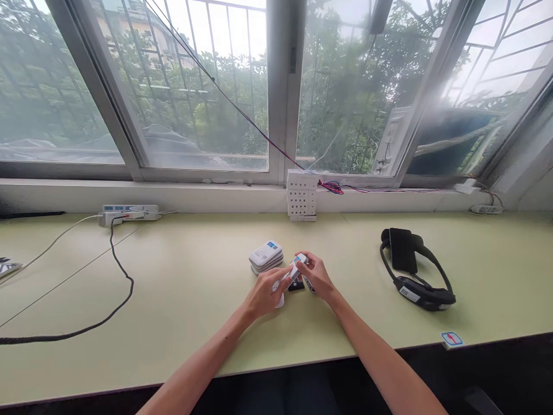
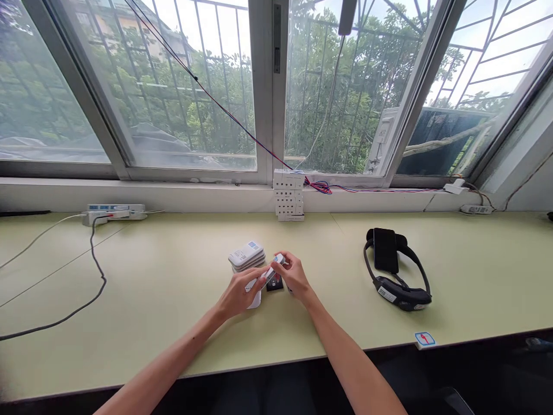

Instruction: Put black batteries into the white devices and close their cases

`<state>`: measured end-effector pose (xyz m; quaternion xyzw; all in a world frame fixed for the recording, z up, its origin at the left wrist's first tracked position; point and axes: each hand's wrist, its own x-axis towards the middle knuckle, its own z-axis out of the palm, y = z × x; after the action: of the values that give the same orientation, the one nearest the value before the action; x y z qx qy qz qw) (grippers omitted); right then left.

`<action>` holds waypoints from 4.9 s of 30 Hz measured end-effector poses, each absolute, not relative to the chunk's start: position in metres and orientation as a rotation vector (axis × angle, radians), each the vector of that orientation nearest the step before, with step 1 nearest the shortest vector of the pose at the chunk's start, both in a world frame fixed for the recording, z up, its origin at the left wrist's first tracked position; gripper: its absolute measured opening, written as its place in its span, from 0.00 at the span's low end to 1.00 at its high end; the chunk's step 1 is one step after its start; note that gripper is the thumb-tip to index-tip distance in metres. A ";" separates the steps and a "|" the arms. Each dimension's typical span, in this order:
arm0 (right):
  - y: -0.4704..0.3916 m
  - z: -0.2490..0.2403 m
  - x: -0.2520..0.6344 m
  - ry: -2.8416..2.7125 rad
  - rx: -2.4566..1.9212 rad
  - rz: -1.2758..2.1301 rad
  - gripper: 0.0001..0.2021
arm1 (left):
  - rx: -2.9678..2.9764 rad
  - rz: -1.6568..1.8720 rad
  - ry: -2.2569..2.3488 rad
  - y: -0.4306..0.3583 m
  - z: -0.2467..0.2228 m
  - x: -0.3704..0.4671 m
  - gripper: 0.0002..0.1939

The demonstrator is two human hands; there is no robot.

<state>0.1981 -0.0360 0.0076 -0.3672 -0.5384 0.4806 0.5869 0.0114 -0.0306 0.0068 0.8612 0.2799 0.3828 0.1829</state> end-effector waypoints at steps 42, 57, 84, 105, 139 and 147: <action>-0.034 0.013 0.200 -0.995 -0.873 1.199 0.29 | 2.629 1.265 1.110 -0.029 0.015 -0.003 0.08; -0.038 0.011 0.199 -1.198 -0.906 1.270 0.27 | 2.762 1.043 0.646 -0.032 0.016 0.001 0.14; -0.032 0.009 0.199 -1.082 -0.975 1.306 0.28 | 2.961 1.173 0.621 -0.035 0.010 0.009 0.29; -0.006 -0.014 0.249 -0.947 -1.358 0.787 0.21 | 3.095 0.807 0.681 -0.030 0.003 0.021 0.26; -0.026 0.009 0.223 -1.427 -1.234 0.340 0.16 | 2.432 1.564 1.344 -0.008 0.022 -0.002 0.12; -0.043 0.024 0.205 -1.521 -0.848 0.983 0.18 | 2.294 1.473 1.006 -0.033 0.012 0.023 0.11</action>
<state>0.2048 -0.0432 0.0243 -0.3567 -0.6399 0.4136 0.5405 0.0234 -0.0331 0.0116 0.7840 0.3438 0.5033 0.1178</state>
